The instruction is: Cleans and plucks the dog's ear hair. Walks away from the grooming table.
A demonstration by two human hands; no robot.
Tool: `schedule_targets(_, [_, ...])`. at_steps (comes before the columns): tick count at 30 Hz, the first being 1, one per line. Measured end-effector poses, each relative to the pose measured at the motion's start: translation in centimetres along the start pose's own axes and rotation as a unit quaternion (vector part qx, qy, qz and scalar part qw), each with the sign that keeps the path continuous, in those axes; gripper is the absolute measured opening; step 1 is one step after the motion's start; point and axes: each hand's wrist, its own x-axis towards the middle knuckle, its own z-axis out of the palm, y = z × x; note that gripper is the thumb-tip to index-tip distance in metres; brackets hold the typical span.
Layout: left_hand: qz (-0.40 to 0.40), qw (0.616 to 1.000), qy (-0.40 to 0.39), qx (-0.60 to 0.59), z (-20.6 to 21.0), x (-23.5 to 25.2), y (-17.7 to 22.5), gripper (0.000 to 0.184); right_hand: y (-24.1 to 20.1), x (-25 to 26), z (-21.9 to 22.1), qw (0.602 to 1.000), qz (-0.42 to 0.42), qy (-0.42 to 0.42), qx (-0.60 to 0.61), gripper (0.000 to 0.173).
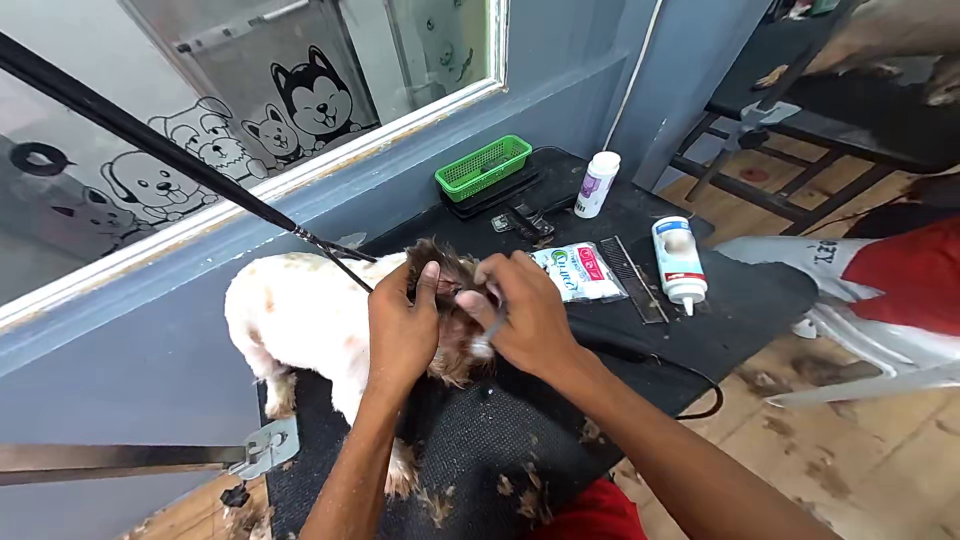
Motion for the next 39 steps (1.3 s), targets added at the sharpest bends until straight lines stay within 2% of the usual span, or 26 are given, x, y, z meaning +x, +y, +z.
schedule_targets(2, [-0.006,1.000,-0.001,0.000,-0.1,-0.2,0.1,0.028,-0.4,1.4,1.3,0.998,-0.034,-0.016,-0.048,0.052])
schedule_targets(4, [-0.010,1.000,0.012,0.002,-0.2,-0.2,0.0,0.028,-0.1,2.5,2.4,0.997,-0.065,-0.026,-0.013,0.035])
schedule_targets(6, [-0.012,1.000,0.021,0.016,-0.2,-0.1,0.0,0.025,0.4,3.4,2.8,0.995,-0.016,-0.036,0.097,0.036])
schedule_targets(9, [-0.003,0.998,0.039,0.054,0.6,0.0,0.2,0.024,1.6,3.5,3.6,0.969,0.047,0.011,0.243,0.043])
schedule_targets(13, [0.067,0.987,0.053,0.133,1.1,-0.1,0.4,0.021,1.5,2.4,4.3,0.932,0.146,0.057,0.326,0.043])
schedule_targets(16, [0.062,0.985,0.041,0.157,0.8,0.6,0.9,0.024,0.8,2.0,4.5,0.877,0.215,0.101,0.418,0.042])
schedule_targets(19, [0.024,0.988,0.023,0.152,-0.1,1.7,1.4,0.029,2.2,2.0,2.9,0.789,0.268,0.153,0.531,0.036])
schedule_targets(20, [0.020,0.988,0.016,0.150,-0.4,1.9,1.4,0.030,3.1,2.1,2.1,0.795,0.250,0.178,0.524,0.034])
schedule_targets(21, [0.020,0.988,0.011,0.152,-0.5,2.2,1.3,0.030,3.5,1.9,1.5,0.822,0.215,0.184,0.494,0.029])
schedule_targets(23, [0.015,0.990,0.001,0.143,-0.5,2.6,1.0,0.032,3.0,1.2,0.2,0.894,0.148,0.128,0.404,0.008])
schedule_targets(24, [0.012,0.991,-0.001,0.132,-0.4,2.9,0.8,0.032,2.2,1.0,-0.1,0.926,0.125,0.099,0.342,0.007])
schedule_targets(26, [0.017,0.994,0.002,0.106,-0.2,3.3,0.5,0.032,0.7,0.9,-0.2,0.974,0.096,0.042,0.198,0.023])
schedule_targets(28, [0.024,0.996,0.002,0.085,-0.3,3.3,0.2,0.028,-0.1,1.1,0.9,0.995,0.077,-0.023,0.060,0.037])
schedule_targets(30, [0.030,0.996,0.001,0.082,-0.4,3.1,0.0,0.027,0.2,1.7,2.5,0.999,0.028,-0.025,0.006,0.038])
schedule_targets(32, [0.033,0.996,0.006,0.086,-0.6,2.9,0.0,0.027,1.2,2.3,3.4,0.994,0.019,-0.006,0.103,0.034])
schedule_targets(34, [0.032,0.995,0.016,0.092,-0.4,2.6,0.2,0.027,1.6,2.3,3.8,0.970,0.086,0.036,0.225,0.041])
schedule_targets(37, [0.012,0.994,0.021,0.110,-0.2,2.7,0.5,0.029,1.5,1.9,3.9,0.909,0.211,0.136,0.333,0.047])
schedule_targets(39, [0.003,0.994,0.019,0.110,-0.2,2.8,0.5,0.029,1.9,1.7,2.8,0.904,0.179,0.181,0.344,0.032])
